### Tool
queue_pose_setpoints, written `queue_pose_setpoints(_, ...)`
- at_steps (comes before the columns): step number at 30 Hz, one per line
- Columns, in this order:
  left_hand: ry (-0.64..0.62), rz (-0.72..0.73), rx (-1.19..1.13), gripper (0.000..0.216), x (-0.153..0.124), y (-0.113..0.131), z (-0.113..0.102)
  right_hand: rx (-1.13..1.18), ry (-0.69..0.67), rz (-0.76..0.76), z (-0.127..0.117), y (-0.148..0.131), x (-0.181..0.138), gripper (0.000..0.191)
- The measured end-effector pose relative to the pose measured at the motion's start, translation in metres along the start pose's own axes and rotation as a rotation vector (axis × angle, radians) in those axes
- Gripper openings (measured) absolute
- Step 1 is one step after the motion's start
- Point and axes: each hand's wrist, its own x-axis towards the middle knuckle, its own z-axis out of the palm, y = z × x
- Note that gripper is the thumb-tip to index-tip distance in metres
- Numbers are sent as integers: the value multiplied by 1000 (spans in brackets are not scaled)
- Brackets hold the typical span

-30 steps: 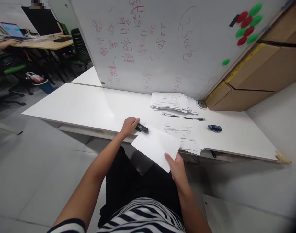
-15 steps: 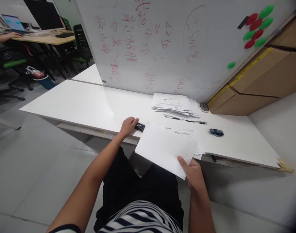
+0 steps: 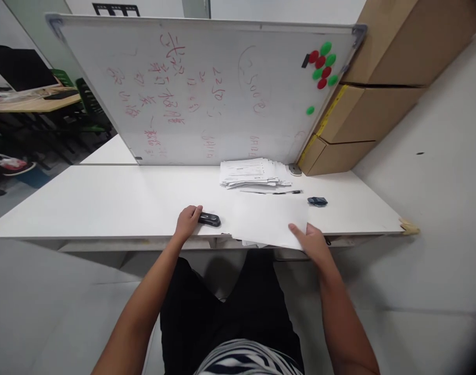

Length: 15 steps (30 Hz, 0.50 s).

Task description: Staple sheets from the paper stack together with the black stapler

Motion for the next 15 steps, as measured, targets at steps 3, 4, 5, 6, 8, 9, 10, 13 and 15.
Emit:
queue_pose_setpoints(3,7,3,-6,45,0,0,0,-448,-50,-32,-11,6,32,46)
queue_pose_setpoints(4,8,5,-7,45,0,0,0,-594,-59,-25,-11,9,38,44)
queue_pose_setpoints(5,9,6,-7,45,0,0,0,-711,-56,-21,-10,12,41,44)
queue_pose_setpoints(6,10,7,-6,45,0,-1,1,-790,-33,-28,-8,16,42,46)
queue_pose_setpoints(8,11,5,-5,46,0,-1,1,-849,71,-81,-2,21,39,59)
queue_pose_setpoints(9,11,1,-4,46,0,-1,1,-849,146,-119,1,23,36,66)
queue_pose_setpoints(10,11,-1,-4,46,0,0,1,-838,222,-159,4,24,34,71)
queue_pose_setpoints(13,14,-5,-4,47,-1,0,1,-759,332,-277,15,18,32,67)
queue_pose_setpoints(15,20,-2,-2,47,-1,0,0,-712,219,-385,24,11,38,60)
